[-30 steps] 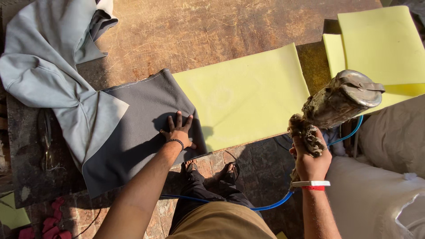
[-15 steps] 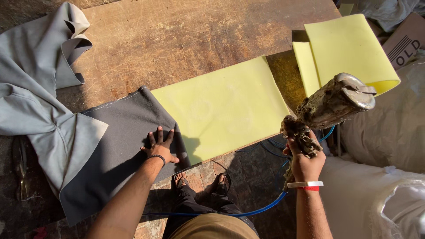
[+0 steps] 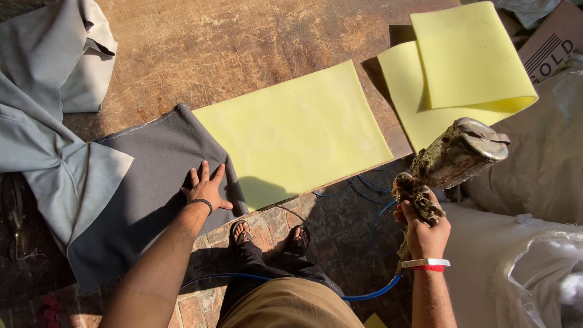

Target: The person picks up a yellow foam sheet and places it on a workbench, then lays a piece of light-colored fabric over it. They smooth the fabric, pick up scissors, and cut the fabric to size. The person then uses a pneumatic staple gun to attach the fabric to the foam, repeating the process with additional fabric pieces.

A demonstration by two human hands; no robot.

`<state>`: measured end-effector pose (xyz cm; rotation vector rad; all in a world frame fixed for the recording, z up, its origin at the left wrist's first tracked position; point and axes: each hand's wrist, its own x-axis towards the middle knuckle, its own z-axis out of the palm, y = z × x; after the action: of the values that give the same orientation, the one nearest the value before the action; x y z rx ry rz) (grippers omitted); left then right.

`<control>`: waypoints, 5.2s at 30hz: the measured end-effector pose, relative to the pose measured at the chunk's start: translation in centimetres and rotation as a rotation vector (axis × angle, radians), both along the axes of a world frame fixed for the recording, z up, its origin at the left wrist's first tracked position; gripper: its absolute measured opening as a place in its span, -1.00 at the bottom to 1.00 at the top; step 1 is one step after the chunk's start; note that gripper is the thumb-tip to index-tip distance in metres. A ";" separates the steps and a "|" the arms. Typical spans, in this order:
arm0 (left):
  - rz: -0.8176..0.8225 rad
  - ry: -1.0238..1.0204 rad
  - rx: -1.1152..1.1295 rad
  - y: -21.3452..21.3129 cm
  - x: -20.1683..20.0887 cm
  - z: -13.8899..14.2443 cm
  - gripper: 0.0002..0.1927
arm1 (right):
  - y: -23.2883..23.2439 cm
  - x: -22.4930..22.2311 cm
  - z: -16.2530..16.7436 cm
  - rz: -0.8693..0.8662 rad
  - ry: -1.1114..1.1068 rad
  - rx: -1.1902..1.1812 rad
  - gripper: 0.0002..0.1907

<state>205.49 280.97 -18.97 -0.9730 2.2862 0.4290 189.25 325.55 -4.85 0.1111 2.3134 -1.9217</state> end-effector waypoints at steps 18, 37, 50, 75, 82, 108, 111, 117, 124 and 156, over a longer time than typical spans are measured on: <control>0.570 1.202 0.429 1.2 19.8 10.1 -0.42 | -39.5 23.3 -3.5 1.227 0.287 -0.282 -0.20; 1.210 1.038 -0.110 -47.0 57.2 -1.7 -0.79 | -58.5 40.1 -16.3 1.429 0.330 0.726 -0.43; 1.095 0.671 -0.058 -47.7 54.3 -1.1 -0.78 | -59.9 43.9 -15.5 1.193 -0.040 0.942 -0.16; 0.236 0.557 0.146 -29.7 23.0 5.8 -0.28 | -54.0 38.9 -4.9 1.134 0.687 0.545 -0.54; 1.010 1.134 1.198 -27.7 18.5 10.8 -0.83 | -39.5 28.0 3.3 0.668 0.527 0.963 -0.90; -0.037 1.589 1.071 -1.9 -12.1 19.5 -0.82 | -7.1 -0.4 3.1 0.107 0.615 0.561 -0.83; 0.119 1.418 1.071 0.2 -15.3 18.2 -0.88 | -5.0 -3.0 -0.5 0.158 0.506 0.708 -0.89; 0.077 1.425 1.045 3.5 -20.5 14.8 -0.87 | -3.2 -8.0 -7.2 0.213 0.292 0.680 -0.81; 0.292 1.340 0.781 4.9 -25.9 10.4 -0.84 | -2.4 -14.7 -11.4 0.325 -0.066 0.250 -0.80; 0.476 1.251 0.614 11.8 -28.0 3.5 -0.81 | -0.9 -19.5 -22.0 0.520 0.125 0.853 -0.41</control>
<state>177.45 292.74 -15.46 -1.0178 2.4897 2.3048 169.75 324.69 -26.84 -0.4862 2.7081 -0.6593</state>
